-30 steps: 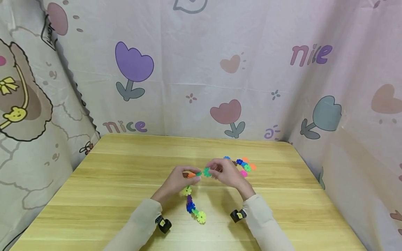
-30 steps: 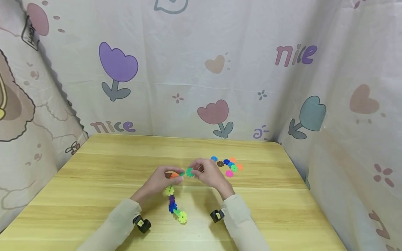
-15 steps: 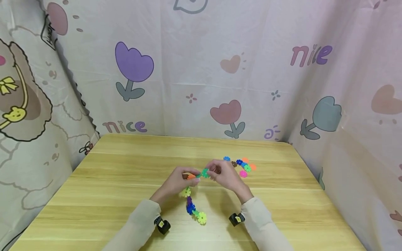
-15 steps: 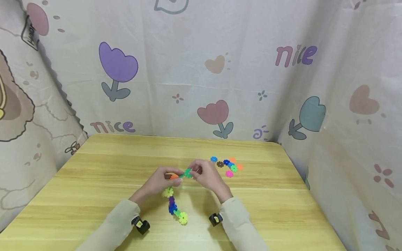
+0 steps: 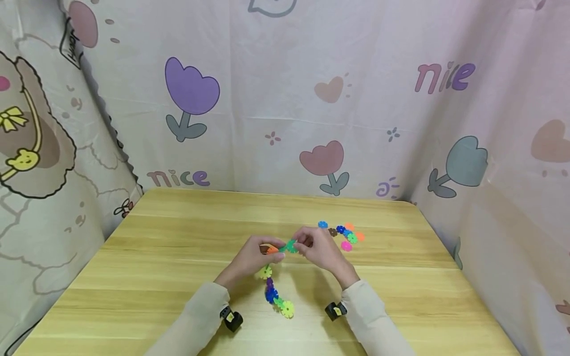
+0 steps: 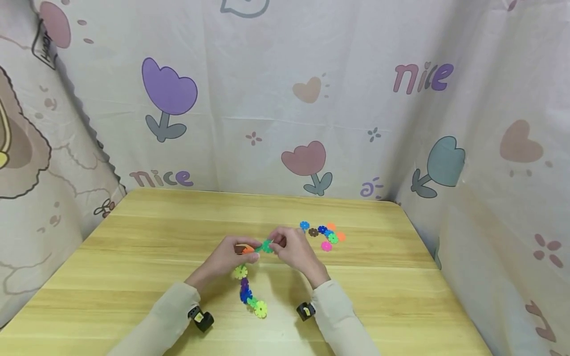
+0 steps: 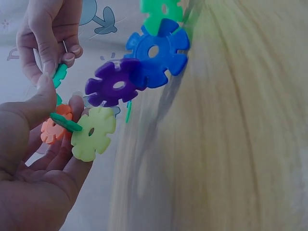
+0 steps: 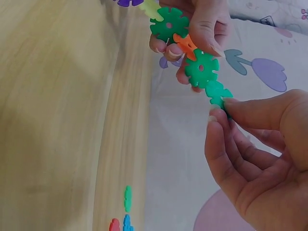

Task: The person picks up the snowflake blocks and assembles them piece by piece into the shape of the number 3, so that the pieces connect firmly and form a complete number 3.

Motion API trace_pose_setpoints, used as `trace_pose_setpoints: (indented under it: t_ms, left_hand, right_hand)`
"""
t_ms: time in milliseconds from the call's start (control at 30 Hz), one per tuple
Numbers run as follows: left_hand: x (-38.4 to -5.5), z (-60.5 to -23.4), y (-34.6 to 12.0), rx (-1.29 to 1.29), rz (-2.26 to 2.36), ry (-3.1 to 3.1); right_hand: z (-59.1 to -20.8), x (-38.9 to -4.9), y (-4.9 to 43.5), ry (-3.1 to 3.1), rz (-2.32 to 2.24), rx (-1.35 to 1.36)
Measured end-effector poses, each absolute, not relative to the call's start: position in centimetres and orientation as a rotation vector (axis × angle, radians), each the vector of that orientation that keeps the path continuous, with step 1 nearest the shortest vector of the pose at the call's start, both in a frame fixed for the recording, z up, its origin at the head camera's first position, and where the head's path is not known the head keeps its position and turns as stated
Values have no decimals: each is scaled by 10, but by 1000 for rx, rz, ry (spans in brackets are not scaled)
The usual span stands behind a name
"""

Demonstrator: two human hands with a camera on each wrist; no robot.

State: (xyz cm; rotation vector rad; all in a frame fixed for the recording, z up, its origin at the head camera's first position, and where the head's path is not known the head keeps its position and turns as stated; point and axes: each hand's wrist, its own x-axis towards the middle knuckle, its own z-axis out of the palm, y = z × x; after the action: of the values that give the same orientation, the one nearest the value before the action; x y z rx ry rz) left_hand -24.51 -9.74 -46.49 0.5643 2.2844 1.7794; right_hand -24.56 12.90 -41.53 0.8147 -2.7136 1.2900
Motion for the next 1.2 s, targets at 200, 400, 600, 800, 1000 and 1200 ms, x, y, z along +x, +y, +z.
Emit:
trace_pose_setpoints:
  t_ms: [200, 400, 600, 800, 1000, 1200]
  left_hand:
    - [-243, -462, -99, 526, 1789, 2289]
    - [-243, -464, -98, 578, 1759, 2347]
    - [-244, -464, -96, 597, 1748, 2370]
    - [-243, -462, -94, 538, 1750, 2377]
    - [-242, -459, -95, 499, 1779, 2353]
    - [-242, -460, -96, 469, 1793, 2341]
  right_hand:
    - [-415, -246, 128, -2707, 1287, 786]
    - [-418, -245, 126, -2711, 1286, 816]
    - [-420, -243, 124, -2702, 1255, 803]
    - [-422, -241, 120, -2669, 1269, 754]
    - [-426, -241, 116, -2650, 1359, 727]
    - [-426, -241, 122, -2698, 1403, 714]
